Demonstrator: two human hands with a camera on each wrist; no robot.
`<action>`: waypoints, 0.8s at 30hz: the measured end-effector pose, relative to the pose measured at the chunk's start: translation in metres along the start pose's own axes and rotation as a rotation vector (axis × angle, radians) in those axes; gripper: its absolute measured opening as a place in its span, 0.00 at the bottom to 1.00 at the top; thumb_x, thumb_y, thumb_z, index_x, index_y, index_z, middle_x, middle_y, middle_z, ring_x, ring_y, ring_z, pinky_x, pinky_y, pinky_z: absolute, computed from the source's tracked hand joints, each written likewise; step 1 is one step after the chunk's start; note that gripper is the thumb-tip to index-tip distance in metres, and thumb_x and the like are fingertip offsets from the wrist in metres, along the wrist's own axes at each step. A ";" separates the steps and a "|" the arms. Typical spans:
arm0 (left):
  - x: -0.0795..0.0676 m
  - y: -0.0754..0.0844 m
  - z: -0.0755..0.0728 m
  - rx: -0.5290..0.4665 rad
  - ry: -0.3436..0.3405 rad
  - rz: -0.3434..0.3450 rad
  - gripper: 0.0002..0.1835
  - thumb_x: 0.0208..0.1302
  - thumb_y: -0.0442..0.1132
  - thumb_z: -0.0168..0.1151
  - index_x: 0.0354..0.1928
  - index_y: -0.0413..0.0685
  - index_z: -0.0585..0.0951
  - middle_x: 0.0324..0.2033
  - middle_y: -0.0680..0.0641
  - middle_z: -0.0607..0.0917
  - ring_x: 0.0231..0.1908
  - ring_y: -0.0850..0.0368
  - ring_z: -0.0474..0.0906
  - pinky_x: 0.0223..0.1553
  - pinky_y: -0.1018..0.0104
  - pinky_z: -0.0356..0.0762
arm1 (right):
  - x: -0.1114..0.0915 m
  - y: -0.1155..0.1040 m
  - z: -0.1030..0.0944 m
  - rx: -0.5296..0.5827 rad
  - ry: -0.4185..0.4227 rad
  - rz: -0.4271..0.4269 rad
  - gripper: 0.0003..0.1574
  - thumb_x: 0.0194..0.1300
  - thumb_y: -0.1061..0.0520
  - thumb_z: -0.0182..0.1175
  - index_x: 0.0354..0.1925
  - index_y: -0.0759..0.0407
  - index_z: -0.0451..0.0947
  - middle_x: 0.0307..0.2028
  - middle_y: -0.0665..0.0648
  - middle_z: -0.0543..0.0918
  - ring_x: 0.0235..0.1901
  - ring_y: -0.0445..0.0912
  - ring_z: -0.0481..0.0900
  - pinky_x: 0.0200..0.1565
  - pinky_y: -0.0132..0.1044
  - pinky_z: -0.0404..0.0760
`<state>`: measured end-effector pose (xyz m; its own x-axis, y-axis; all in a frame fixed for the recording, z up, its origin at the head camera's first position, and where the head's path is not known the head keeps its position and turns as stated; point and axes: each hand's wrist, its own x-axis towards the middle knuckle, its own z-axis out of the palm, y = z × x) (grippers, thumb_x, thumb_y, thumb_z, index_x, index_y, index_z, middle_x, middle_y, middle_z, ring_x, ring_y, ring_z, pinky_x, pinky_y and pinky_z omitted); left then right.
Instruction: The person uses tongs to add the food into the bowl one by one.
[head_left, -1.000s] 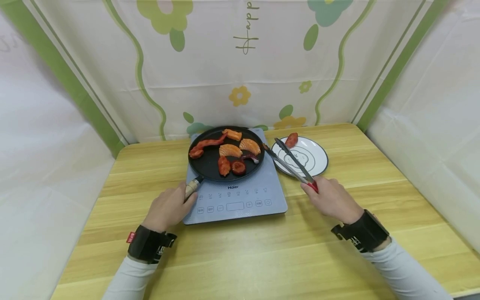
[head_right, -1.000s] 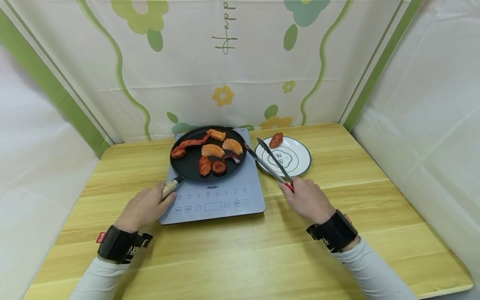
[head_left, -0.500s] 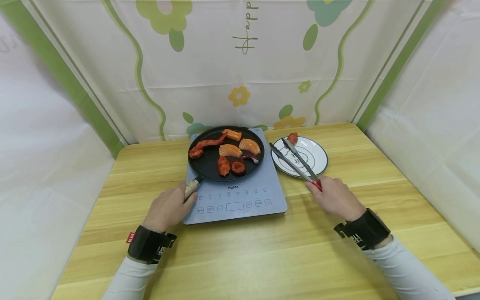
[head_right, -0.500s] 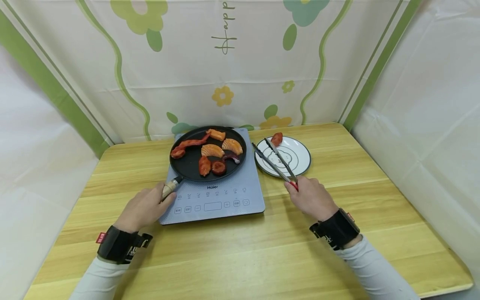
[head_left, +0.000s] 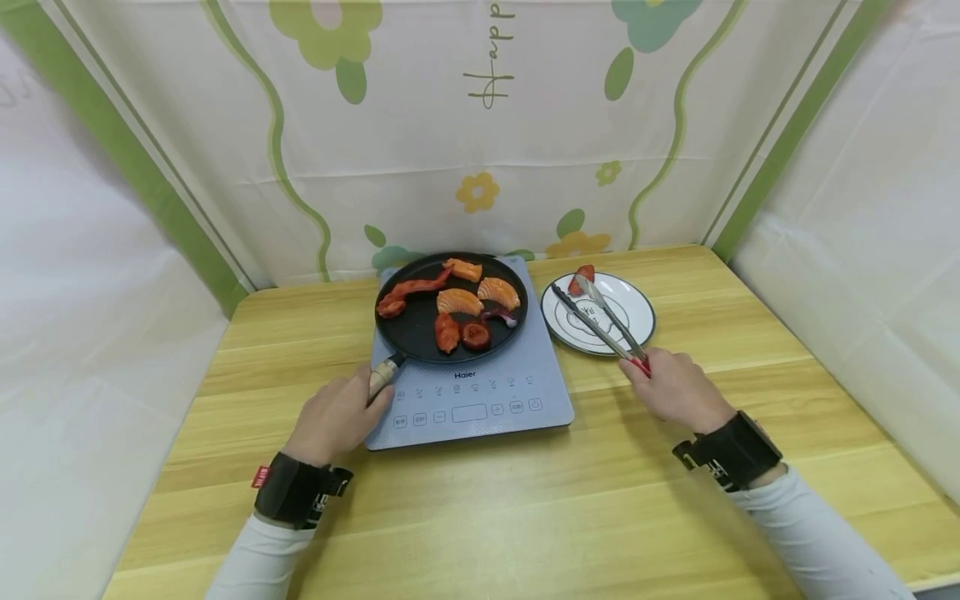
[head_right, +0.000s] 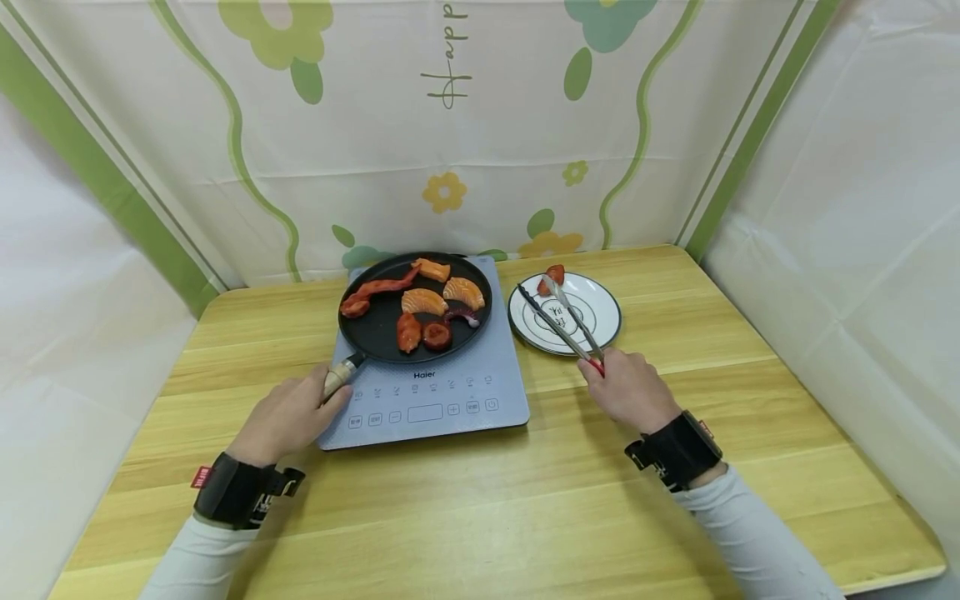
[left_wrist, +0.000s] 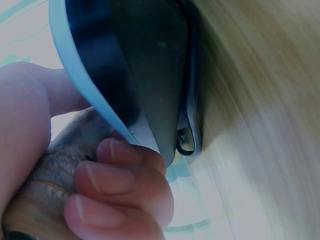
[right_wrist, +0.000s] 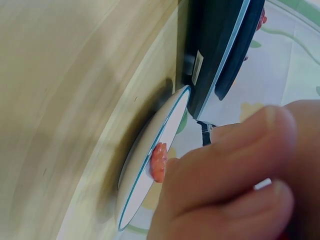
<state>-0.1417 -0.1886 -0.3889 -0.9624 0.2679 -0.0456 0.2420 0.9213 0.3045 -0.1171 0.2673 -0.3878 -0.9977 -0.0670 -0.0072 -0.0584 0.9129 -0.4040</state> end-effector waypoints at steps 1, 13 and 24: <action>0.000 0.000 0.000 0.001 -0.001 0.000 0.31 0.70 0.55 0.49 0.63 0.38 0.64 0.23 0.48 0.71 0.24 0.54 0.69 0.22 0.61 0.63 | 0.001 0.001 0.000 0.001 -0.003 0.004 0.33 0.72 0.31 0.39 0.25 0.55 0.65 0.18 0.53 0.68 0.15 0.45 0.68 0.19 0.40 0.66; 0.000 0.000 -0.001 0.023 -0.005 -0.003 0.36 0.70 0.56 0.49 0.67 0.35 0.59 0.27 0.47 0.72 0.26 0.53 0.70 0.25 0.60 0.65 | 0.004 0.008 -0.001 0.014 -0.031 0.049 0.36 0.70 0.28 0.37 0.25 0.56 0.64 0.16 0.53 0.69 0.14 0.46 0.68 0.17 0.39 0.66; 0.000 -0.001 0.001 0.019 0.002 0.001 0.36 0.69 0.56 0.49 0.67 0.34 0.59 0.25 0.47 0.72 0.25 0.53 0.69 0.23 0.61 0.64 | 0.007 0.013 -0.003 0.015 -0.030 0.057 0.36 0.70 0.29 0.38 0.25 0.56 0.65 0.15 0.53 0.71 0.13 0.47 0.68 0.17 0.40 0.65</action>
<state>-0.1416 -0.1890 -0.3898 -0.9624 0.2683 -0.0434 0.2453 0.9261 0.2868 -0.1245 0.2795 -0.3905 -0.9980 -0.0272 -0.0576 -0.0008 0.9095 -0.4157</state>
